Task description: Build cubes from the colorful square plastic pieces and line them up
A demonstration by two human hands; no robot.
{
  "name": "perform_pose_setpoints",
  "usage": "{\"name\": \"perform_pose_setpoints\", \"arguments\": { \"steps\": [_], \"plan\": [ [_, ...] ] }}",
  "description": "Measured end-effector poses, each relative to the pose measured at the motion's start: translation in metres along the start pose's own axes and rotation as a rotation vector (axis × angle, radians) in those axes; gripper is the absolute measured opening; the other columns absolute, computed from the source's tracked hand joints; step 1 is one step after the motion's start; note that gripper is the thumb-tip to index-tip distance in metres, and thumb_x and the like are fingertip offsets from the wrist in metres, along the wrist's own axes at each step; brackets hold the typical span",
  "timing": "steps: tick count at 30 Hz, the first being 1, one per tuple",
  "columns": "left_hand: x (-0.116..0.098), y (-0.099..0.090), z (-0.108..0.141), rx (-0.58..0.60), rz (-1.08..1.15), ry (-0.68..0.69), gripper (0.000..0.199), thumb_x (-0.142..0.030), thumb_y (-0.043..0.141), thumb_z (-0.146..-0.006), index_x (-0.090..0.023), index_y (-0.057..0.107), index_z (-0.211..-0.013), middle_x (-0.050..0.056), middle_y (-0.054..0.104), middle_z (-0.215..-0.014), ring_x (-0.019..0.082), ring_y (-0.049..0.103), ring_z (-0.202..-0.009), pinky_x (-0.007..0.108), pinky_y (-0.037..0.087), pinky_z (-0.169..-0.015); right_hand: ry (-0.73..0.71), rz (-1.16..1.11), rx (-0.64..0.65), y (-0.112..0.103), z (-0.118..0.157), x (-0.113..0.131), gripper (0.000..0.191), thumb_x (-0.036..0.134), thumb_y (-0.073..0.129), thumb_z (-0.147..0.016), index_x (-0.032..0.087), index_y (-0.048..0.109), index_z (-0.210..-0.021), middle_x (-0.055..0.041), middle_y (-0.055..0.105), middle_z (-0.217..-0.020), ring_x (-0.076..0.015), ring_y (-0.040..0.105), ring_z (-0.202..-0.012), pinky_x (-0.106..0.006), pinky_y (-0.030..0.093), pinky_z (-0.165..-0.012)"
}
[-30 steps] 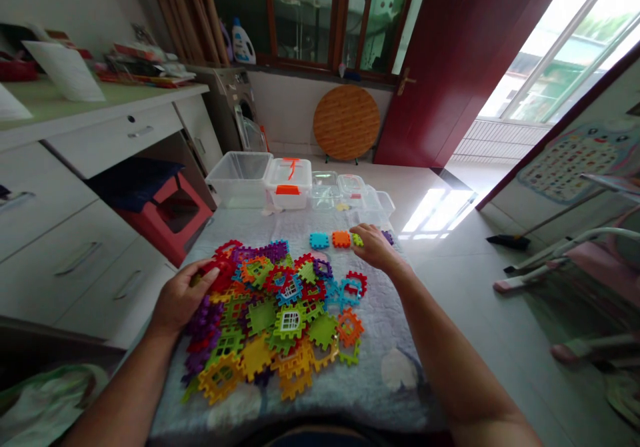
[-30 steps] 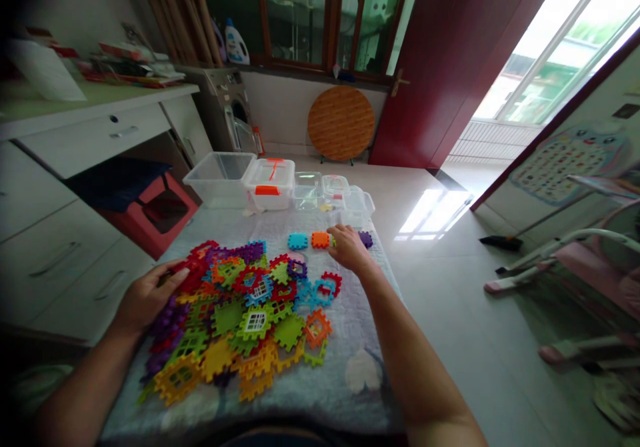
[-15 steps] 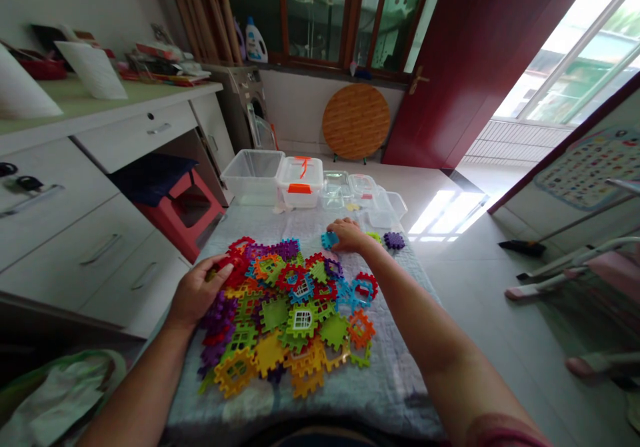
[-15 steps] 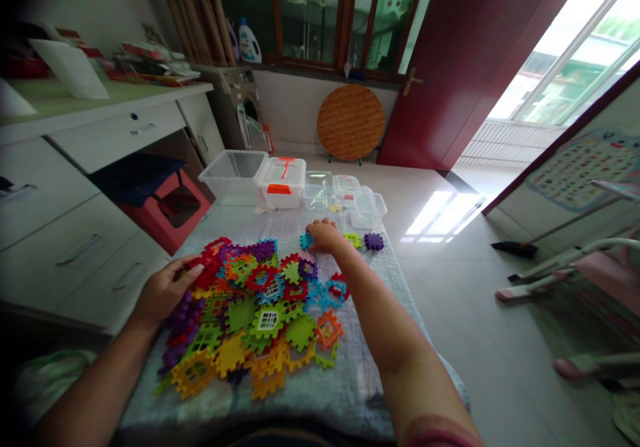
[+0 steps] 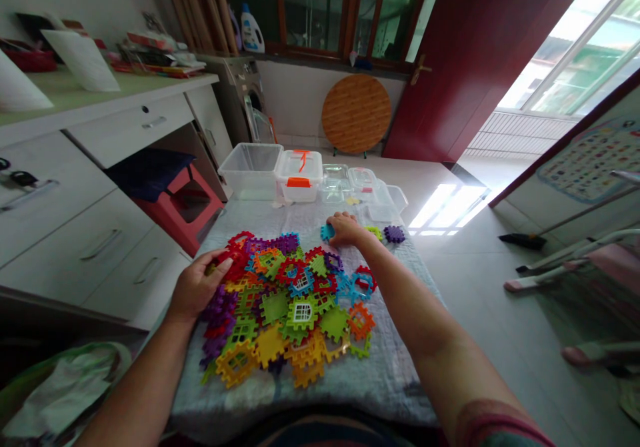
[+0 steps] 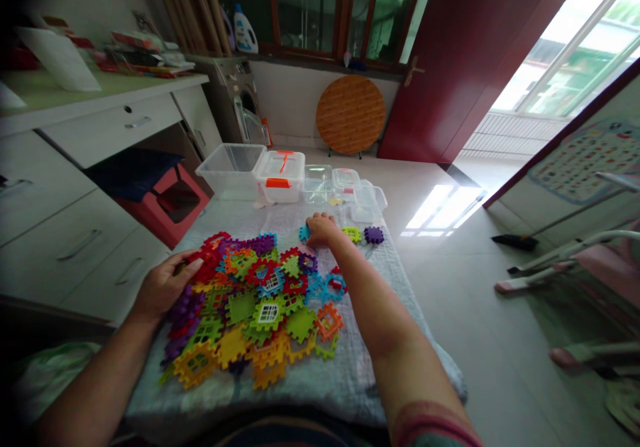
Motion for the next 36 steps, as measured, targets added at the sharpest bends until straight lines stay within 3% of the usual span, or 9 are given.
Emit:
{"name": "perform_pose_setpoints", "arguments": {
  "steps": [5, 9, 12, 14, 16, 24, 30, 33, 36],
  "plan": [
    [-0.001, 0.0, 0.001, -0.007, -0.008, -0.017, 0.052, -0.057, 0.053, -0.079, -0.018, 0.067, -0.109, 0.007, 0.071, -0.116, 0.026, 0.064, -0.109, 0.037, 0.044, -0.104, 0.013, -0.087, -0.131, -0.017, 0.023, -0.008, 0.062, 0.034, 0.072, -0.074, 0.02, 0.053, -0.131, -0.0138, 0.054, -0.132, -0.0329, 0.047, -0.12, -0.044, 0.039, -0.097],
    [-0.005, -0.001, 0.002, -0.021, -0.007, -0.044, 0.051, -0.057, 0.054, -0.077, -0.018, 0.068, -0.107, 0.006, 0.072, -0.111, 0.026, 0.065, -0.106, 0.035, 0.048, -0.1, -0.016, -0.298, -0.285, -0.027, 0.071, -0.019, 0.043, 0.022, 0.062, -0.082, 0.016, 0.055, -0.124, -0.0109, 0.063, -0.117, -0.0215, 0.057, -0.105, -0.032, 0.042, -0.09],
    [-0.006, -0.001, 0.003, -0.017, -0.009, -0.064, 0.052, -0.058, 0.054, -0.076, -0.019, 0.068, -0.107, 0.006, 0.072, -0.11, 0.026, 0.066, -0.105, 0.035, 0.048, -0.1, 0.038, -0.374, -0.198, -0.017, 0.11, -0.025, 0.019, 0.021, 0.058, -0.083, 0.018, 0.062, -0.102, -0.0027, 0.066, -0.085, -0.015, 0.059, -0.076, -0.026, 0.042, -0.071],
    [-0.005, -0.001, 0.003, -0.012, -0.007, -0.065, 0.054, -0.059, 0.053, -0.076, -0.018, 0.068, -0.109, 0.006, 0.072, -0.112, 0.026, 0.065, -0.107, 0.035, 0.047, -0.102, 0.055, -0.371, -0.15, -0.005, 0.13, -0.026, 0.008, 0.022, 0.06, -0.082, 0.018, 0.062, -0.088, -0.001, 0.064, -0.078, -0.0135, 0.056, -0.07, -0.025, 0.039, -0.065],
    [-0.004, 0.0, 0.002, -0.008, -0.005, -0.063, 0.055, -0.059, 0.053, -0.077, -0.018, 0.068, -0.111, 0.007, 0.071, -0.113, 0.026, 0.064, -0.108, 0.036, 0.046, -0.103, 0.052, -0.352, -0.131, 0.006, 0.142, -0.024, 0.009, 0.026, 0.065, -0.079, 0.018, 0.062, -0.08, -0.0017, 0.062, -0.081, -0.0138, 0.055, -0.072, -0.025, 0.039, -0.066],
    [0.0, 0.0, 0.001, -0.026, 0.0, -0.022, 0.051, -0.056, 0.056, -0.077, -0.018, 0.069, -0.109, 0.007, 0.072, -0.112, 0.026, 0.066, -0.103, 0.037, 0.047, -0.1, 0.057, -0.371, -0.204, 0.033, 0.142, -0.019, 0.006, 0.016, 0.062, -0.071, 0.019, 0.059, -0.075, -0.0026, 0.056, -0.081, -0.0162, 0.053, -0.077, -0.027, 0.04, -0.074],
    [0.004, 0.001, 0.0, -0.047, 0.022, -0.016, 0.049, -0.055, 0.057, -0.077, -0.019, 0.069, -0.108, 0.006, 0.072, -0.112, 0.026, 0.065, -0.104, 0.037, 0.046, -0.101, 0.089, -0.43, -0.523, 0.035, 0.141, -0.026, 0.021, 0.012, 0.056, -0.072, 0.019, 0.06, -0.09, -0.0058, 0.059, -0.09, -0.0217, 0.054, -0.088, -0.034, 0.042, -0.082],
    [0.005, 0.002, 0.0, -0.033, 0.03, -0.022, 0.05, -0.056, 0.058, -0.077, -0.019, 0.069, -0.11, 0.006, 0.072, -0.113, 0.026, 0.065, -0.104, 0.037, 0.047, -0.1, 0.038, -0.462, -0.607, 0.03, 0.139, -0.012, 0.021, 0.012, 0.055, -0.076, 0.02, 0.063, -0.095, -0.0069, 0.063, -0.095, -0.023, 0.054, -0.093, -0.038, 0.04, -0.088],
    [0.005, 0.002, 0.0, -0.033, 0.024, -0.017, 0.051, -0.056, 0.058, -0.078, -0.019, 0.069, -0.11, 0.006, 0.072, -0.112, 0.025, 0.066, -0.102, 0.037, 0.047, -0.1, -0.094, -0.476, -0.552, 0.025, 0.135, 0.011, 0.013, 0.015, 0.055, -0.082, 0.021, 0.066, -0.087, -0.0051, 0.065, -0.092, -0.0217, 0.054, -0.092, -0.037, 0.038, -0.089]
  ]
}}
Point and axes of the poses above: each hand's wrist, its own z-axis away from the middle knuckle, its own y-axis out of the palm, x = y × z, the point moved 3 cm from there along -z, towards the middle knuckle
